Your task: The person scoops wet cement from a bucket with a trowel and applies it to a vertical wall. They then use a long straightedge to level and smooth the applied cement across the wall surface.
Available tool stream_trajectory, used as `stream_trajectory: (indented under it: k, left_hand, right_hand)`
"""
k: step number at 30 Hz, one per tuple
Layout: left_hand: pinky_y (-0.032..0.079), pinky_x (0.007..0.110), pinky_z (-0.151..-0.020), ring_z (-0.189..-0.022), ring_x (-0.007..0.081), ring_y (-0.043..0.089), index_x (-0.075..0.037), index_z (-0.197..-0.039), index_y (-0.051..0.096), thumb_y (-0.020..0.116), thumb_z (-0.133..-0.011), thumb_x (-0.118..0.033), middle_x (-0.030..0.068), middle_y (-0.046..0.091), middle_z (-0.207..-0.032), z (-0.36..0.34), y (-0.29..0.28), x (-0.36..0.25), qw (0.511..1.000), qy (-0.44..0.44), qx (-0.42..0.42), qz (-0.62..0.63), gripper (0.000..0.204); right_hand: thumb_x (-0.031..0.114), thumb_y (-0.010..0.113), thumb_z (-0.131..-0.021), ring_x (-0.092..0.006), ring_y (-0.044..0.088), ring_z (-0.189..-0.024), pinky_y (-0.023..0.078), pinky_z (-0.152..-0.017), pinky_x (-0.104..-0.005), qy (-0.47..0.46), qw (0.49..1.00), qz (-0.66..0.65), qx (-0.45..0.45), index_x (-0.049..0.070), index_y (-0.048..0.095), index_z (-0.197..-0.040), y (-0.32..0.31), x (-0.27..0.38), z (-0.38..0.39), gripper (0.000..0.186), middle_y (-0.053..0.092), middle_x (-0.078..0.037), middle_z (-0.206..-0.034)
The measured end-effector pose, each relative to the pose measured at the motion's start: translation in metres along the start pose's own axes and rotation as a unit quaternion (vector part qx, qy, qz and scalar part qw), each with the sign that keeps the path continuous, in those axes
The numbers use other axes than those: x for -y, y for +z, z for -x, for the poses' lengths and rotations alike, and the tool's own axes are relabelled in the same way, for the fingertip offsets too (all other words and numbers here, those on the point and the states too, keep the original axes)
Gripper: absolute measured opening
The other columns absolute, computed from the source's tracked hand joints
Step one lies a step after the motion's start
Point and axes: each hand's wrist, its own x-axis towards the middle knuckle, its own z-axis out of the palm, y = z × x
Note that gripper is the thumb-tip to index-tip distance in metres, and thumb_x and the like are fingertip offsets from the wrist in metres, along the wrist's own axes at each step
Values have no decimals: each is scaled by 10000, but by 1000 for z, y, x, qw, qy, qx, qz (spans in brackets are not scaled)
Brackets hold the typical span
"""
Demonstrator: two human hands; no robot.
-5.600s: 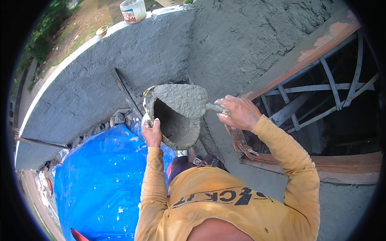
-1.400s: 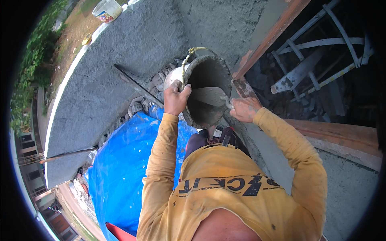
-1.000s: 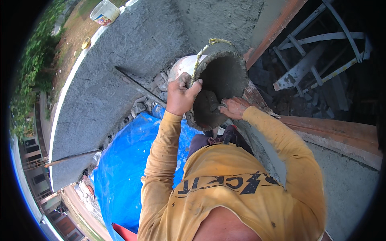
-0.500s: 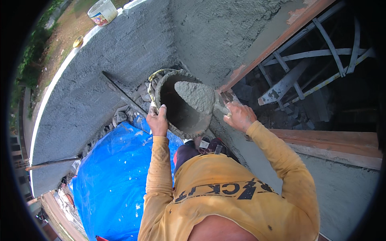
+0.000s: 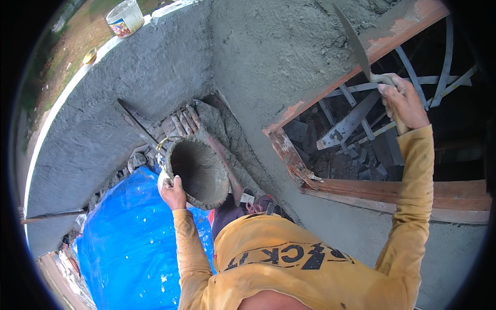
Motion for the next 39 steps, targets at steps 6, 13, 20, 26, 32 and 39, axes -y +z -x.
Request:
stream_trajectory:
  k: [6, 13, 20, 26, 32, 39]
  left_hand:
    - [441, 250, -706, -782, 107, 538, 80, -1050, 580, 600, -826, -77, 58, 623, -900, 3, 11, -18, 997, -49, 17, 56, 274]
    - [441, 268, -708, -779, 110, 532, 86, -1047, 584, 606, -823, -95, 67, 623, -889, -2, 35, -37, 988, -14, 45, 147, 289]
    - [449, 293, -737, -819, 152, 565, 102, -1067, 577, 609, -806, -126, 112, 631, -911, 3, 41, -35, 991, -65, 89, 69, 348]
    - [453, 328, -703, -770, 187, 576, 101, -955, 599, 610, -780, -161, 138, 629, -839, 9, 35, -39, 992, -83, 87, 30, 316]
    - [407, 340, -555, -574, 154, 477, 71, -793, 580, 627, -763, -160, 98, 544, -622, 14, 22, -17, 998, -53, 16, 14, 238]
    - [433, 334, -617, -649, 168, 529, 96, -857, 590, 633, -785, -177, 126, 601, -709, 25, 13, -18, 995, -40, 14, 86, 286]
  right_hand:
    - [281, 526, -850, -206, 537, -619, 429, -587, -308, -41, 982, 176, 50, -5, 571, -973, 18, 20, 27, 314, 546, -83, -694]
    - [327, 508, -864, -413, 575, -928, 431, -815, -450, 38, 956, 278, 84, -16, 549, -1017, 95, -69, 9, 378, 614, -247, -922]
    - [274, 516, -895, -430, 571, -835, 440, -736, -462, -23, 950, 308, -53, -28, 542, -998, 26, 17, 51, 321, 605, -242, -839]
    - [177, 576, -850, -358, 598, -702, 466, -623, -391, -210, 833, 496, -124, -26, 548, -1067, -5, 84, 75, 299, 608, -200, -770]
    - [209, 537, -898, -182, 591, -624, 467, -579, -309, -191, 954, 35, 229, -54, 536, -1137, 40, 119, 65, 355, 615, -122, -746]
    - [260, 501, -906, -85, 456, -542, 388, -499, -246, -21, 996, -82, -14, 11, 575, -1117, 61, -2, -12, 335, 512, -15, -686]
